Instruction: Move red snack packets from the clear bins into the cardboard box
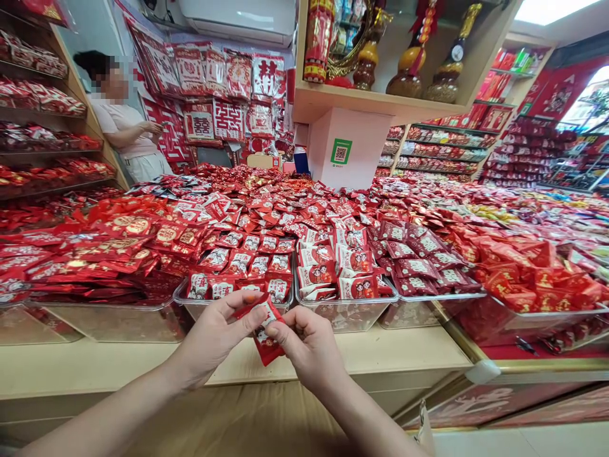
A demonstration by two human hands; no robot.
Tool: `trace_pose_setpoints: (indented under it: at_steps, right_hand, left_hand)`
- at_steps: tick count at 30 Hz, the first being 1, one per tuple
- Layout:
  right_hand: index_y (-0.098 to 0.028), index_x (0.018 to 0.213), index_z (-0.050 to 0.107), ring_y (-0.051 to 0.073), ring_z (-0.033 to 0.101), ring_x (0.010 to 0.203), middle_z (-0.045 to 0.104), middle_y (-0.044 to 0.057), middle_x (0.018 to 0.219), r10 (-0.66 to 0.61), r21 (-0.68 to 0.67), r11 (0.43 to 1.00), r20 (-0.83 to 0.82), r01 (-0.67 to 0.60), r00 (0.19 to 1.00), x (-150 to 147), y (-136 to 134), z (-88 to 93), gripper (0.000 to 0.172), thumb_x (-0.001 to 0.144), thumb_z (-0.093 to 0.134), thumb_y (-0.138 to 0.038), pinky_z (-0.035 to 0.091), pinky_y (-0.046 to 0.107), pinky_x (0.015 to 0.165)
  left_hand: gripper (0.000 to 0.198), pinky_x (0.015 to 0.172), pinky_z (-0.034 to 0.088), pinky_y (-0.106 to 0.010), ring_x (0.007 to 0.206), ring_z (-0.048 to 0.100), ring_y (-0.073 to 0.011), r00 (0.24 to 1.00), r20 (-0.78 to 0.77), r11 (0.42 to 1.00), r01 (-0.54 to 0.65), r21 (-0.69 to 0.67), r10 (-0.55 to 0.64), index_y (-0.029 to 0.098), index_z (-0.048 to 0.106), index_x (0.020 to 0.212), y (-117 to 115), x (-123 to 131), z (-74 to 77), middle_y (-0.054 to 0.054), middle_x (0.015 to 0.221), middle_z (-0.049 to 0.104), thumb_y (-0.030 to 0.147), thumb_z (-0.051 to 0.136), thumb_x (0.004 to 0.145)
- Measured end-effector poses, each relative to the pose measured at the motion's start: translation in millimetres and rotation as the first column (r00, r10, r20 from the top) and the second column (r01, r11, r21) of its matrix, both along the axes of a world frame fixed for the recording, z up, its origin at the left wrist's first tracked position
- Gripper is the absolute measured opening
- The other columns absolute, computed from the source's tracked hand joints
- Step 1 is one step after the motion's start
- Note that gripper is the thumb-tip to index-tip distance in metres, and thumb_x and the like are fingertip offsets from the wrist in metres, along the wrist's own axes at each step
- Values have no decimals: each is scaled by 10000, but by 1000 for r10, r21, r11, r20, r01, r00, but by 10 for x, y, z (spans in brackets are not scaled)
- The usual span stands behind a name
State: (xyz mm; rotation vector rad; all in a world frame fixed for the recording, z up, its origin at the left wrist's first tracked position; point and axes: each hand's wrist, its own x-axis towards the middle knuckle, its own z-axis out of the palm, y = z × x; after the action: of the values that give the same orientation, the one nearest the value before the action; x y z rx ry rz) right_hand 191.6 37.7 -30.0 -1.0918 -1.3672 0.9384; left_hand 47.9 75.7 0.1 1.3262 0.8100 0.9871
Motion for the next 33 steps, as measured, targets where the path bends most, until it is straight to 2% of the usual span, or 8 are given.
trace_pose_setpoints:
  at_steps: [5,9,15,22,26,28,30,33]
  right_hand:
    - [-168,627,490,93,421,466,495,-17,532,21,22,1000,42,-22,999,-11,-17,19,298,750,573,-426,346,219,438]
    - [-174,614,460,90,410,448,470,-26,505,36,4,999,66,-37,997,-3,-21,12,322,753,566,-444,327,211,418]
    - [-173,597,475,84,394,432,452,-35,476,-71,146,988,99,56,993,11,-46,3,295,797,534,-382,328,196,410]
    - [-180,567,491,85,412,435,474,-37,478,-208,381,920,269,94,940,31,-88,-2,265,801,553,-287,320,188,418]
    - [-189,630,533,102,478,482,532,-20,537,-126,297,954,253,47,959,49,-105,1,197,797,560,-290,382,191,459]
    - [-207,785,560,121,531,555,579,-4,637,-67,231,972,151,30,986,55,-104,9,103,794,561,-309,435,202,509]
    - [-224,896,564,131,559,622,600,7,721,-70,213,976,69,54,995,58,-96,23,133,802,546,-318,461,203,547]
    - [-214,757,614,119,536,611,591,1,675,-121,214,972,93,99,988,65,-77,39,137,818,524,-296,441,177,547]
  left_hand:
    - [254,645,443,-222,682,544,-120,995,-89,996,54,77,-47,133,657,821,-1,-26,0,-19,761,653,359,653,705]
    - [269,643,441,-213,683,546,-116,997,-41,997,60,40,-58,131,657,844,-27,-24,15,-23,774,663,343,680,680]
    - [318,678,480,-265,702,584,-127,985,161,974,102,-201,-69,119,587,916,-125,30,25,-52,807,666,349,661,710]
    - [235,685,457,-222,701,570,-102,970,205,973,166,-160,-132,103,648,852,-117,-31,29,-62,806,678,309,643,739]
    - [212,674,459,-218,691,575,-102,980,148,987,146,-67,-135,126,659,855,-113,-24,26,-43,798,680,284,665,713]
    - [223,655,462,-227,679,580,-113,987,87,989,138,-46,-134,128,657,831,-122,-4,5,-36,766,673,284,692,676]
    - [254,605,460,-242,639,577,-128,989,5,987,151,-62,-151,118,644,803,-146,14,-28,-34,712,653,301,713,641]
    - [294,599,454,-265,647,577,-143,984,-48,981,165,-106,-171,116,595,818,-189,32,-78,-37,723,631,315,710,635]
